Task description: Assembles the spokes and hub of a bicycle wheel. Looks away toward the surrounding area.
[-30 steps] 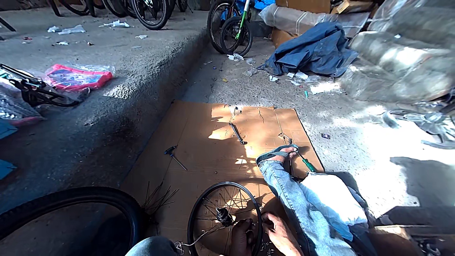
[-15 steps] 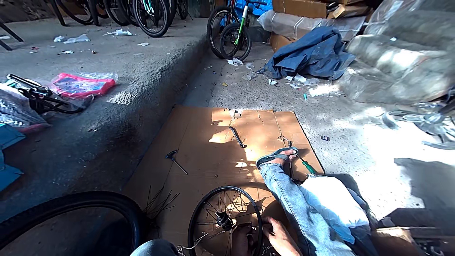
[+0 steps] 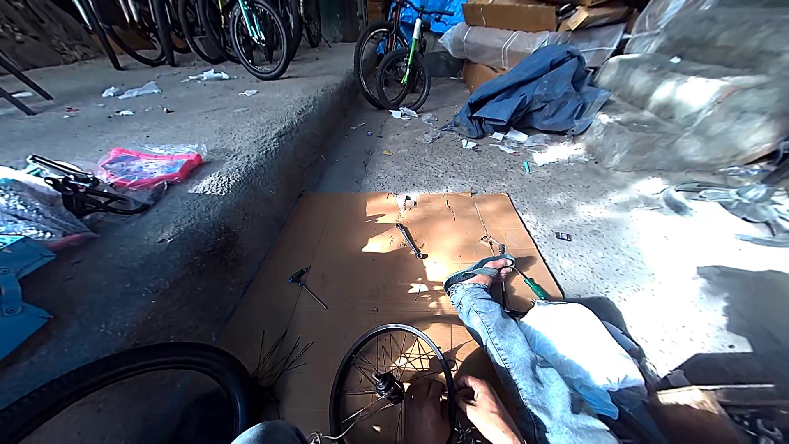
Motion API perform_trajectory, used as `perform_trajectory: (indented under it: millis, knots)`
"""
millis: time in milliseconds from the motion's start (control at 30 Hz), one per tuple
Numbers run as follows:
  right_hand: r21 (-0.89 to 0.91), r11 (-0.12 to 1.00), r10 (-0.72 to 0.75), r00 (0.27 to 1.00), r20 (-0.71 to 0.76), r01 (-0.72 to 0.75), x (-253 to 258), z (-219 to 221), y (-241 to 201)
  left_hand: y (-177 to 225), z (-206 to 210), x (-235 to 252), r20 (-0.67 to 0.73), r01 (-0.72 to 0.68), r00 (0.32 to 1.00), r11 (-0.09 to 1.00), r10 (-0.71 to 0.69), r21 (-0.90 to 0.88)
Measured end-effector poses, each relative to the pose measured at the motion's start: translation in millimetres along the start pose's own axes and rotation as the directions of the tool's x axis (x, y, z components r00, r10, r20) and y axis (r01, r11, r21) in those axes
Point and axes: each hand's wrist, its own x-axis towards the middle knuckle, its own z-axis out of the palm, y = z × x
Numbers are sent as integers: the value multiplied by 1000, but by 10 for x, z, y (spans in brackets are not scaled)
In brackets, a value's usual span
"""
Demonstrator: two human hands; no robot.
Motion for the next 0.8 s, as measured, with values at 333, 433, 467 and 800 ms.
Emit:
perform_trajectory:
  millis: [333,433,467,800]
  knots:
    - [109,994,5,1000,-11,-4,-2,17,5,-167,-155,201,228,-132,957,971,177,-200]
    - [124,992,-3,1000,-17,5,-13,12,2,-195,-65,206,207,-102,967,971,148,-215]
    - [129,992,-5,1000,-17,7,-18,6,-5,-196,-55,223,212,-79,969,970,129,-232]
    - [115,993,4,1000,-17,-2,-30,-5,-37,-185,-124,190,298,-132,936,973,185,-190]
